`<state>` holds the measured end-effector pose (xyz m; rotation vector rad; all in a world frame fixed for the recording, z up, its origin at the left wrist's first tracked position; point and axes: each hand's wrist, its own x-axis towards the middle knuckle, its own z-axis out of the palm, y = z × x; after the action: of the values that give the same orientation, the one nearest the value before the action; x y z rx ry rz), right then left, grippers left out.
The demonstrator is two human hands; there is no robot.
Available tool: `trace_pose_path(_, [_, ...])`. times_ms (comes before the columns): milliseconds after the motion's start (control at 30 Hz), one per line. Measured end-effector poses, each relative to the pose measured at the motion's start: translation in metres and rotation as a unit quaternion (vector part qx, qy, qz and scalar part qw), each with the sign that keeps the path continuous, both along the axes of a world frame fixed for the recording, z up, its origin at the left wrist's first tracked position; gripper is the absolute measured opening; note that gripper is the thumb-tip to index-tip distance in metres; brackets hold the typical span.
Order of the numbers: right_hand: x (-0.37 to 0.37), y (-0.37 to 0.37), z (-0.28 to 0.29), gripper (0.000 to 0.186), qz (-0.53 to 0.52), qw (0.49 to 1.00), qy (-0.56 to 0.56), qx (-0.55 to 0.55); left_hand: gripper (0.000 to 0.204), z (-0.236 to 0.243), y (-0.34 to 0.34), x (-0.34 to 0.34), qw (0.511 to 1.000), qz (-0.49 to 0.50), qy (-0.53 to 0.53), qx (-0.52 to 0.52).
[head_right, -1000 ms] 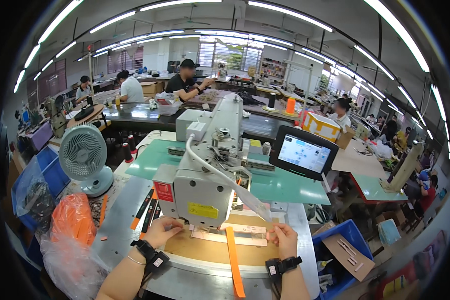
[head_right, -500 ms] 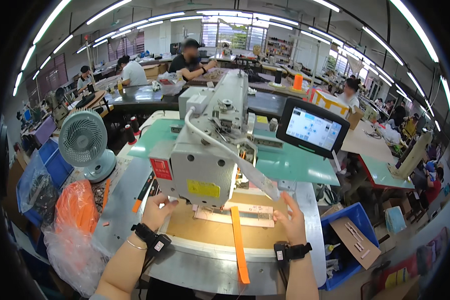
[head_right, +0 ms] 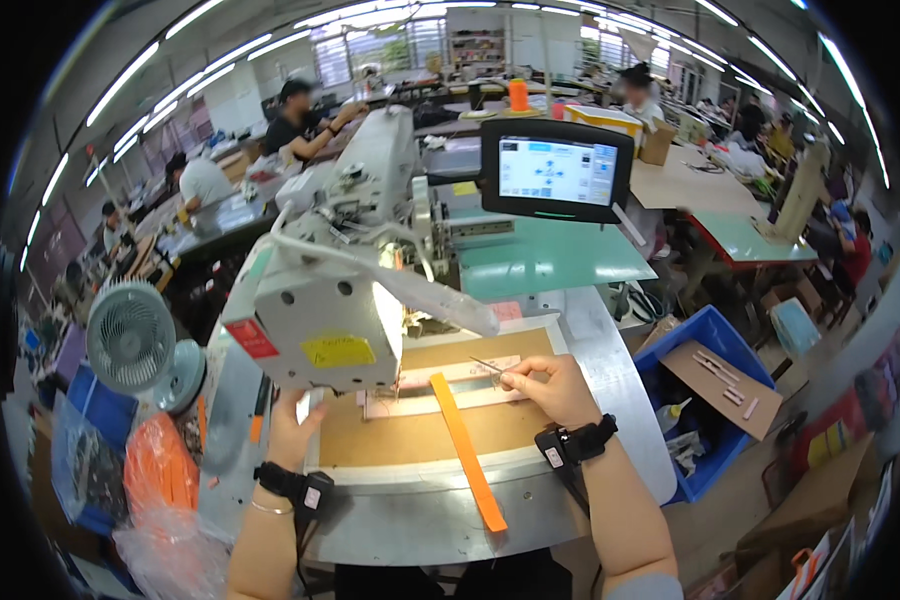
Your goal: The person operates an industrial sewing machine to stitch orange straps onto small rectangular pieces of material. They repeatedly pick up the straps, align them with the material under the needle, and feed them through the machine. The person also adjusts the camera and their wrist straps during the process.
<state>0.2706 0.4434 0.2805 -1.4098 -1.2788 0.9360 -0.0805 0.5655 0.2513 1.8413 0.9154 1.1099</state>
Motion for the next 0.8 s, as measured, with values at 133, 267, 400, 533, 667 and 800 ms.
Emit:
trace_pose_path(133, [-0.013,0.001,0.005,0.016,-0.049,0.980,-0.090,0.168,0.031,0.009,-0.008,0.008,0.998,0.017,0.047,0.027])
trace_pose_path(267, [0.000,0.001,-0.004,0.014,-0.104,0.993,-0.004,0.055,0.034,0.012,-0.010,0.008,0.985,0.038,0.006,-0.169])
trace_pose_path(400, [0.013,0.001,-0.008,0.012,-0.193,0.975,-0.001,0.113,0.023,0.011,-0.012,0.013,0.985,0.040,-0.027,-0.164])
trace_pose_path(533, [0.056,-0.015,0.009,0.015,-0.260,0.942,-0.043,0.210,0.021,0.007,-0.007,0.011,0.986,0.023,-0.012,-0.164])
trace_pose_path(667, [0.082,-0.043,0.022,0.018,-0.335,0.897,0.195,0.213,0.019,0.000,-0.002,0.009,0.986,0.003,0.001,-0.169])
trace_pose_path(800, [0.101,-0.068,0.023,0.020,-0.337,0.911,0.146,0.189,0.019,0.000,-0.002,0.010,0.987,-0.004,0.013,-0.161])
